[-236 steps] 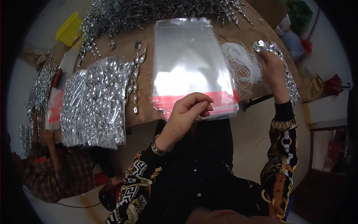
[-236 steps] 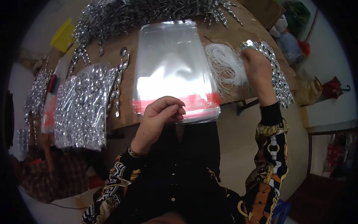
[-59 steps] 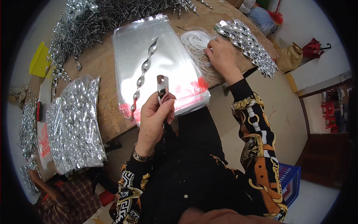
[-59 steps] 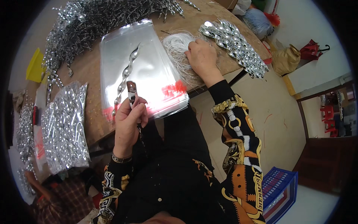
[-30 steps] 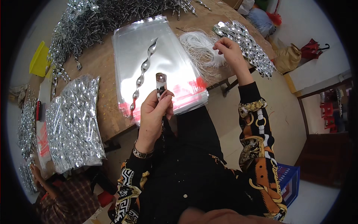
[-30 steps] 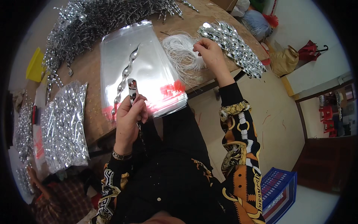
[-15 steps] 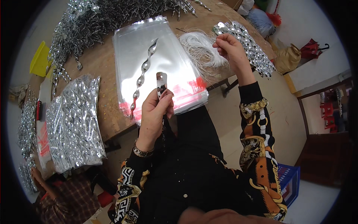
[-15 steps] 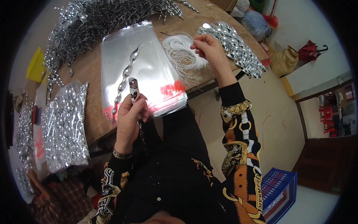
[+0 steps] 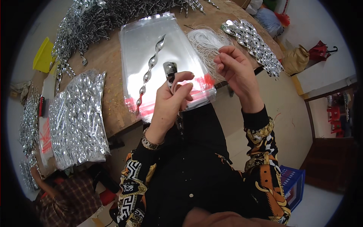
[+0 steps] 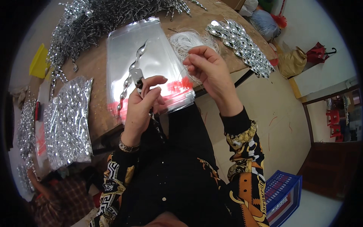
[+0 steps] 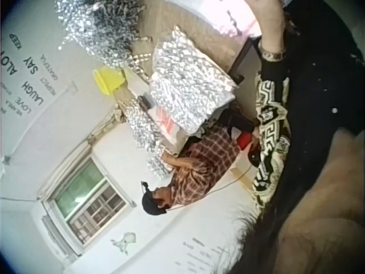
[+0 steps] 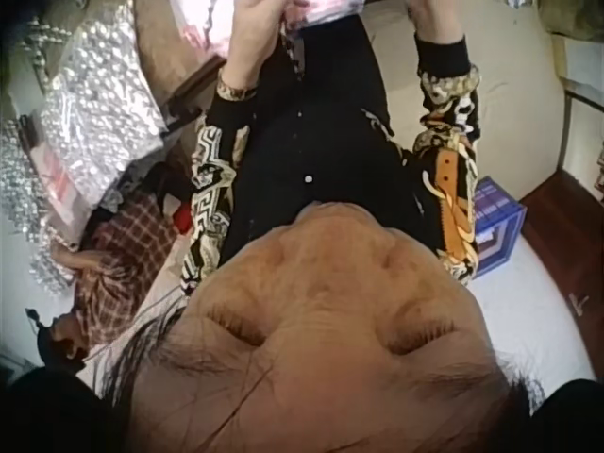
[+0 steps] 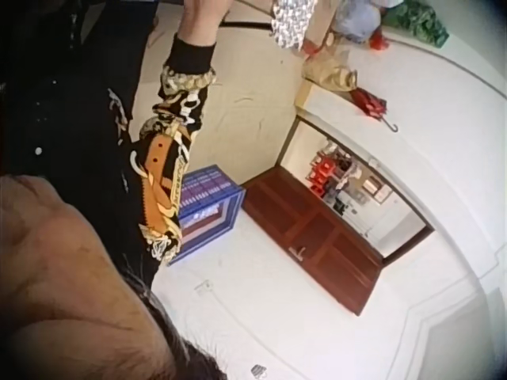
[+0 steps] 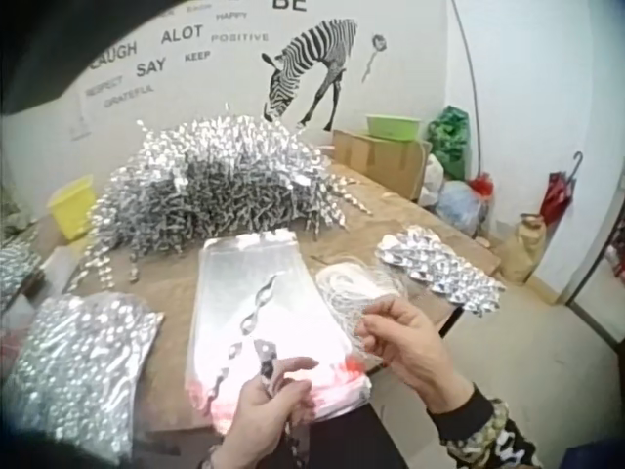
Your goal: The person is packaging silver tinsel garlands and wire into clear plastic bags.
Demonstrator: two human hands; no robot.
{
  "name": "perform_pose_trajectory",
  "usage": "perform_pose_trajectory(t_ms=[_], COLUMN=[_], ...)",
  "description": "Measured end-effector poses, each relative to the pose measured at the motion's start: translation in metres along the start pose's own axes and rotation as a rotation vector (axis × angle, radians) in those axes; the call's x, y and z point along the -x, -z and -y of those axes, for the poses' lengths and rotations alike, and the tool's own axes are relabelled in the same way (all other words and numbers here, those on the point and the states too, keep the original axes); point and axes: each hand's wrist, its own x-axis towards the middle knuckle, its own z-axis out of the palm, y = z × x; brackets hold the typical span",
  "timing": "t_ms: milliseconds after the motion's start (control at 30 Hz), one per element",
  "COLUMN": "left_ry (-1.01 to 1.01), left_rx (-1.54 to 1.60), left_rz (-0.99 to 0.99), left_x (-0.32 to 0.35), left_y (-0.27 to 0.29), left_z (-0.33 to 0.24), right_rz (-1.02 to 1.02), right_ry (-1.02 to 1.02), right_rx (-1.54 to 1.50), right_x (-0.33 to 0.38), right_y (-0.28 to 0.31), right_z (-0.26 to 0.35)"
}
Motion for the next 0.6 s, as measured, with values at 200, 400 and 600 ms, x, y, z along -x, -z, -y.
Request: perform_pose_trajectory(t_ms=[200, 400, 600], left_ry=[0.001, 0.106, 0.048], left_rx=[0.002, -0.085, -0.073], left_rz=[0.003, 0.065, 0.002], left_x=[-0.003, 0.003, 0.010], left_y=[-0.017, -0.007, 0.000], left_z=[0.007, 0.008, 0.007], right_rz=[0.056, 0.033, 0.002], right_ry=[0.017, 0.035, -0.037], right_rx=[-0.076, -0.068, 0.014], right_x=[0.023, 0.035, 0.046], right_y=[-0.019, -0.021, -0.014], right_z=[-0.020, -0.028, -0.030])
